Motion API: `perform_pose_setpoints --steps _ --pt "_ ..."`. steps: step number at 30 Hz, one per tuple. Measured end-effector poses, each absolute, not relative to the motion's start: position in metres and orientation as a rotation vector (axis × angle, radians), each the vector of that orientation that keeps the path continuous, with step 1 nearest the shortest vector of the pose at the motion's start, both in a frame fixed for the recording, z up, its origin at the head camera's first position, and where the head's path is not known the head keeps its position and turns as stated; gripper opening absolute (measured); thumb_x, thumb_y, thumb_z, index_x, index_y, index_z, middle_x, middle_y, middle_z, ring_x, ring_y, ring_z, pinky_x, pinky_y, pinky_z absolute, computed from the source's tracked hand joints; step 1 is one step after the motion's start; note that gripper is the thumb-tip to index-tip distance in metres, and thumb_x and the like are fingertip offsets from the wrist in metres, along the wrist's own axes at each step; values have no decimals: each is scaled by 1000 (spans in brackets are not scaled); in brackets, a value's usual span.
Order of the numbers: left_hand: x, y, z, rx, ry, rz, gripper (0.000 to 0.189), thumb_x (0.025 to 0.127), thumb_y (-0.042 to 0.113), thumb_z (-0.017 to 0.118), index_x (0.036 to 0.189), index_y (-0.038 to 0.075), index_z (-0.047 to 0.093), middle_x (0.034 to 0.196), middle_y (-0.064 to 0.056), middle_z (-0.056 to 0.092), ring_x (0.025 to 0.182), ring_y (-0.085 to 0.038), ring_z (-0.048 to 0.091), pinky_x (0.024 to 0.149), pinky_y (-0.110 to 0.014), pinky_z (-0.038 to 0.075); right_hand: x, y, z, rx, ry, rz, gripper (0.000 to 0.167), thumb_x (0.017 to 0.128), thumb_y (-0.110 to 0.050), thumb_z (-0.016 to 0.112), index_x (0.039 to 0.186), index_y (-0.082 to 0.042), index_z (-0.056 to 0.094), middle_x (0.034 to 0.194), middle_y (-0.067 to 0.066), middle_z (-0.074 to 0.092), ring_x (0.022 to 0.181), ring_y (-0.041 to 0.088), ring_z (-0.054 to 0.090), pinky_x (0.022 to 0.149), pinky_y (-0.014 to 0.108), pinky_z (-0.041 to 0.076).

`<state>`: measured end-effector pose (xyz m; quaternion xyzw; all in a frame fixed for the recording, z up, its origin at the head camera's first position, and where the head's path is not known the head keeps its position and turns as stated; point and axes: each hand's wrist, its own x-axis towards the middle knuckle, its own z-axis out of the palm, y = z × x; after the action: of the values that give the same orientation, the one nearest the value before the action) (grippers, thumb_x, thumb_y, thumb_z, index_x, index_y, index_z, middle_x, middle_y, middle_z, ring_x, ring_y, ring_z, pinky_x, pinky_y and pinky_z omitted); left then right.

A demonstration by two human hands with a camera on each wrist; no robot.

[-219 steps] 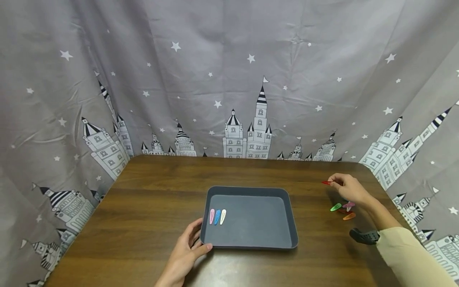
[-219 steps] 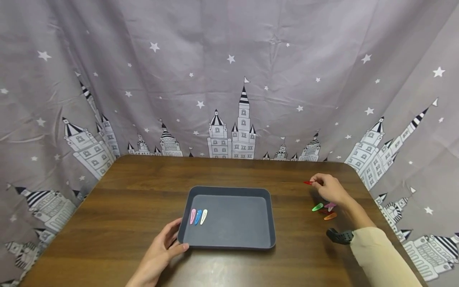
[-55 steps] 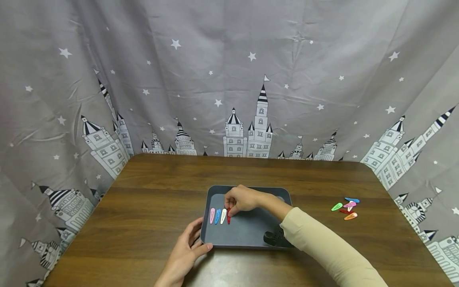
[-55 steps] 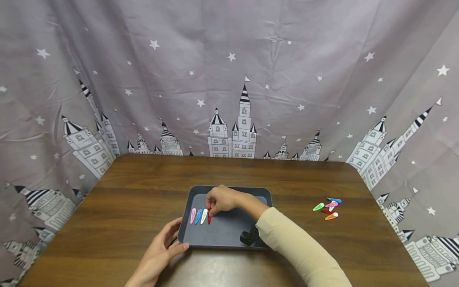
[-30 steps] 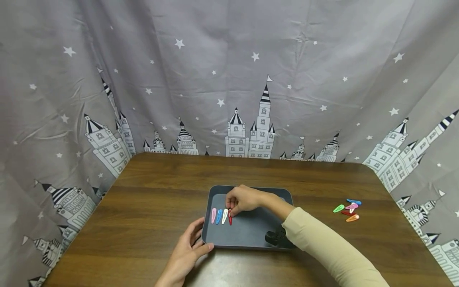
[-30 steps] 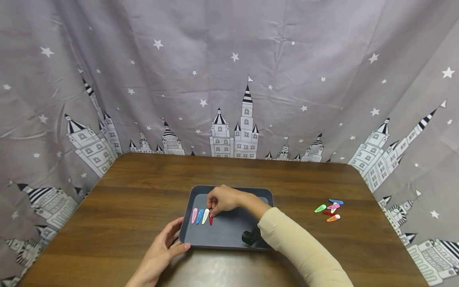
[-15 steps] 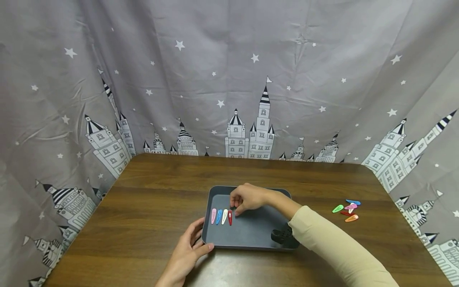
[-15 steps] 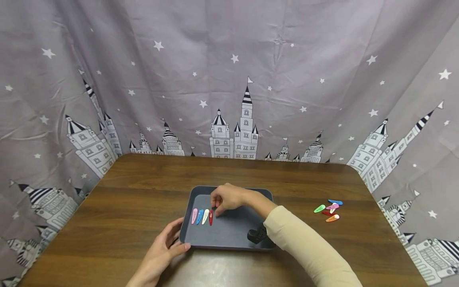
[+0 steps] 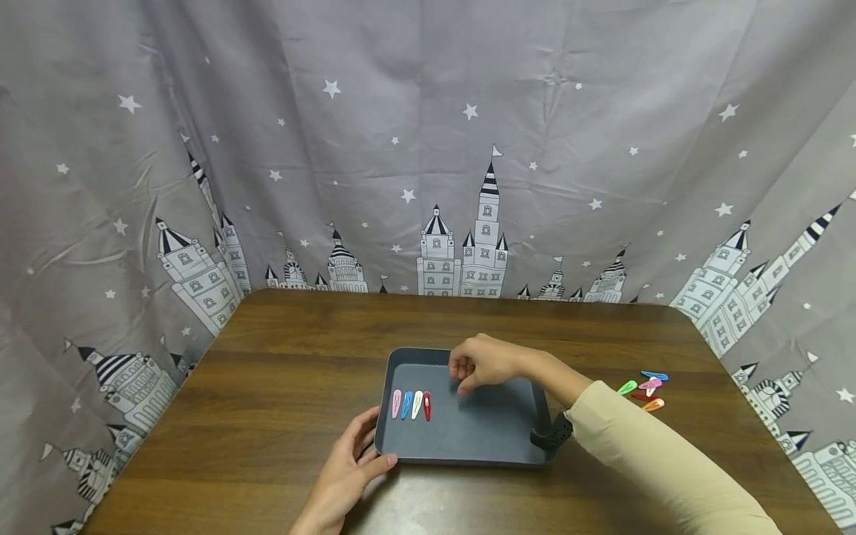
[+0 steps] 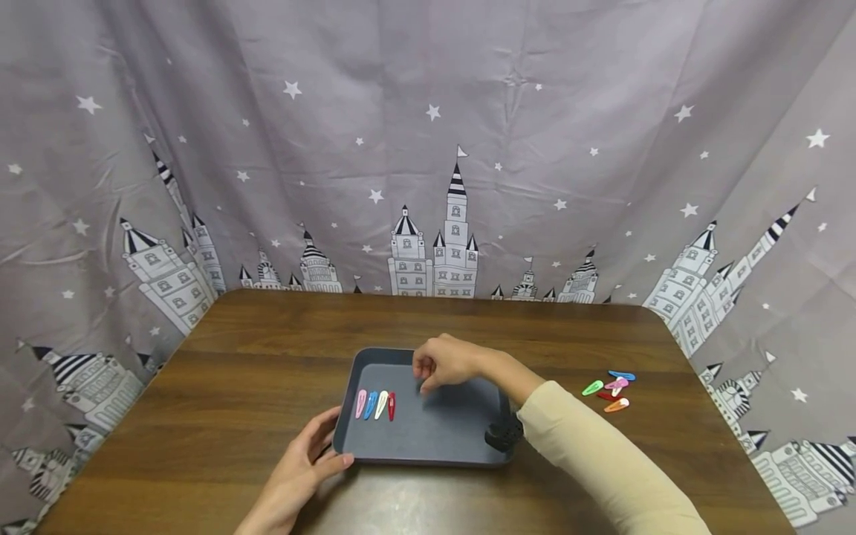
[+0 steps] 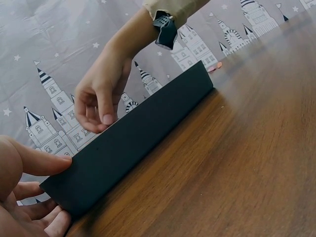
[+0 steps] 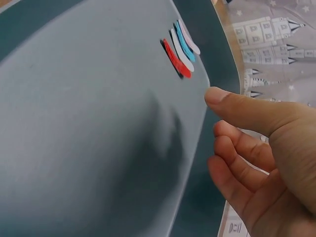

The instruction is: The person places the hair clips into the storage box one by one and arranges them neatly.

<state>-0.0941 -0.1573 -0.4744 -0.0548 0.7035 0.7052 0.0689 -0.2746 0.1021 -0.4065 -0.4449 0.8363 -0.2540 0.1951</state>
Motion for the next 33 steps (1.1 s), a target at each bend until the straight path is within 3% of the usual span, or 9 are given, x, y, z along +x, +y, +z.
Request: perform_pose_setpoints --steps 14,33 --pt "-94 -158 -475 -149 2134 2127 78 87 -10 73 155 0 38 155 -28 42 142 -43 40 112 -49 43 -275 136 -398 -1192 2375 -736 19 85 -8 85 97 -1 72 82 -8 65 75 7 62 69 25 57" --pt "-95 -157 -472 -175 2154 2094 79 86 -9 75 155 -1 38 155 -28 42 141 -44 41 111 -50 45 -276 177 -398 -1118 2383 -871 15 88 -9 83 97 -6 71 82 -7 65 77 10 63 69 27 56"
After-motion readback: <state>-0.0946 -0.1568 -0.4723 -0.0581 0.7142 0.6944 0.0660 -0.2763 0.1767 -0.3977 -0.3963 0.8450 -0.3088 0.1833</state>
